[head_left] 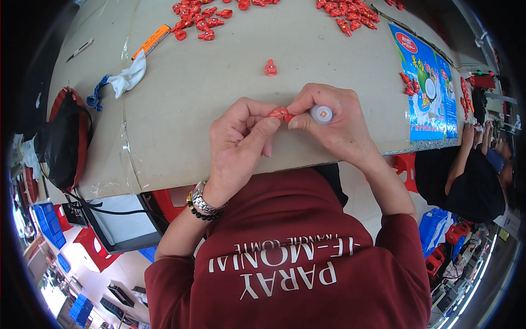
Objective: The person sits at a table and repeatedly picks up small red wrapped candies. Using a small white squeeze bottle, they apply a substance into the opening of each candy wrapper. After filling, the person places the candy back onto the table. The process is repeated continuously for the duration of the clip.
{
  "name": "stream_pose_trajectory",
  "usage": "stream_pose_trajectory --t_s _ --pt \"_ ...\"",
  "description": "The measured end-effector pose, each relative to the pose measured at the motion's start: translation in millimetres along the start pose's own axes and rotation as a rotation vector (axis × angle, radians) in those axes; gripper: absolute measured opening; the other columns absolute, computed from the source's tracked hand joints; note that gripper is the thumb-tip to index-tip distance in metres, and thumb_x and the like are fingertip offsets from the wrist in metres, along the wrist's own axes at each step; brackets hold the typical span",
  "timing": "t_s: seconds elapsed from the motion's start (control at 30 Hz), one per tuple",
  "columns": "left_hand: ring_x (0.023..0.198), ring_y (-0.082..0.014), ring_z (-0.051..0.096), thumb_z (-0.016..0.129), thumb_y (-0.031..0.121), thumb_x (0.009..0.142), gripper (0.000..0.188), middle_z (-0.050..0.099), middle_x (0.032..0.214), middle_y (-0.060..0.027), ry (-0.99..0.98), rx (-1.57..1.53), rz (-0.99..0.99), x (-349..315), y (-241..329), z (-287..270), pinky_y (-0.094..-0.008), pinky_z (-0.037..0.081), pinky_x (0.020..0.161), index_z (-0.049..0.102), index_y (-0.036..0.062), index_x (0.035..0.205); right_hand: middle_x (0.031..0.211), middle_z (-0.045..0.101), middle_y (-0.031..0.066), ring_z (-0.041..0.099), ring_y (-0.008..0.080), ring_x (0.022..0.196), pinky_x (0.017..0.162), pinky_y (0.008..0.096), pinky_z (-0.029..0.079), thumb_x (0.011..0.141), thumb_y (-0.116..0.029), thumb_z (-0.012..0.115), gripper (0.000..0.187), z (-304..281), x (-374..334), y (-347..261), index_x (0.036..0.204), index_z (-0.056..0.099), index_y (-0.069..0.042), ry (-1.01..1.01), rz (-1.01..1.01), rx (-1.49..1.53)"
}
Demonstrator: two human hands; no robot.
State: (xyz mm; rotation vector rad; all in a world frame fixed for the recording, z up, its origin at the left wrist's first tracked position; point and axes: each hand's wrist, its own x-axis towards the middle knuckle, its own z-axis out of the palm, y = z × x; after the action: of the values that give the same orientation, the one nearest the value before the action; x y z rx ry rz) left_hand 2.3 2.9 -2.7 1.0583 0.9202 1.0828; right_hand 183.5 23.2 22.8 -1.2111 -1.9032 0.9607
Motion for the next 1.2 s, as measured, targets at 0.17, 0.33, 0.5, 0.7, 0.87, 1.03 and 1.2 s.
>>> stream_pose_trajectory --t_s 0.17,0.33,0.5,0.7,0.87,1.03,1.2 --pt "0.048 -0.0062 0.050 0.059 0.011 0.091 0.020 0.061 0.074 -0.0061 -0.015 -0.150 -0.077 -1 2 -5 -0.0174 0.032 0.039 0.053 -0.0003 0.106 0.073 0.066 0.0072 0.063 0.0164 0.067 0.059 0.0277 0.049 0.070 -0.006 0.077 0.016 1 -1 -1 0.080 0.065 -0.002 0.055 0.074 0.110" --pt "0.049 -0.0034 0.050 0.057 0.006 0.092 0.010 0.061 0.071 -0.0043 0.035 -0.136 -0.017 -4 1 -1 -0.0164 0.034 0.040 0.056 -0.0013 0.099 0.074 0.063 0.0034 0.056 0.0108 0.067 0.061 0.0247 0.043 0.071 -0.005 0.077 0.016 7 -4 2 0.081 0.065 -0.001 0.073 0.079 0.172" --pt "0.052 -0.0077 0.053 0.057 0.005 0.092 0.008 0.061 0.077 -0.0076 0.009 0.038 0.167 -10 -11 -3 -0.0182 0.037 0.042 0.057 -0.0011 0.097 0.075 0.064 0.0047 0.057 0.0127 0.066 0.059 0.0260 0.044 0.072 -0.004 0.077 0.015 10 -8 4 0.081 0.065 -0.001 0.092 0.003 0.190" --pt "0.054 -0.0079 0.054 0.055 0.000 0.092 0.005 0.061 0.077 -0.0081 -0.012 0.183 0.288 -11 -10 -2 -0.0184 0.039 0.043 0.057 -0.0021 0.096 0.076 0.065 0.0064 0.059 0.0156 0.067 0.058 0.0273 0.046 0.073 -0.001 0.075 0.013 12 -13 3 0.082 0.065 0.000 0.097 -0.083 0.168" --pt "0.055 -0.0080 0.055 0.053 -0.001 0.092 0.005 0.060 0.076 -0.0079 -0.081 0.226 0.325 -11 -11 -5 -0.0187 0.040 0.044 0.056 -0.0022 0.095 0.076 0.065 0.0075 0.060 0.0167 0.067 0.058 0.0276 0.046 0.074 -0.001 0.074 0.012 12 -16 3 0.083 0.065 -0.001 0.093 -0.121 0.150" --pt "0.056 -0.0072 0.054 0.052 -0.002 0.092 0.012 0.059 0.077 -0.0069 -0.031 0.208 0.214 -11 -10 5 -0.0178 0.041 0.047 0.053 -0.0007 0.103 0.076 0.064 0.0068 0.059 0.0164 0.067 0.059 0.0275 0.046 0.076 0.001 0.071 0.010 3 -17 2 0.084 0.065 -0.001 0.119 -0.062 0.217" --pt "0.057 -0.0052 0.052 0.063 0.009 0.088 0.042 0.060 0.076 -0.0042 0.001 0.196 0.068 -6 5 22 -0.0167 0.041 0.049 0.042 0.0007 0.124 0.077 0.063 0.0048 0.058 0.0127 0.069 0.061 0.0249 0.044 0.076 0.002 0.067 0.009 -14 -21 10 0.084 0.066 -0.001 0.225 -0.004 0.238"
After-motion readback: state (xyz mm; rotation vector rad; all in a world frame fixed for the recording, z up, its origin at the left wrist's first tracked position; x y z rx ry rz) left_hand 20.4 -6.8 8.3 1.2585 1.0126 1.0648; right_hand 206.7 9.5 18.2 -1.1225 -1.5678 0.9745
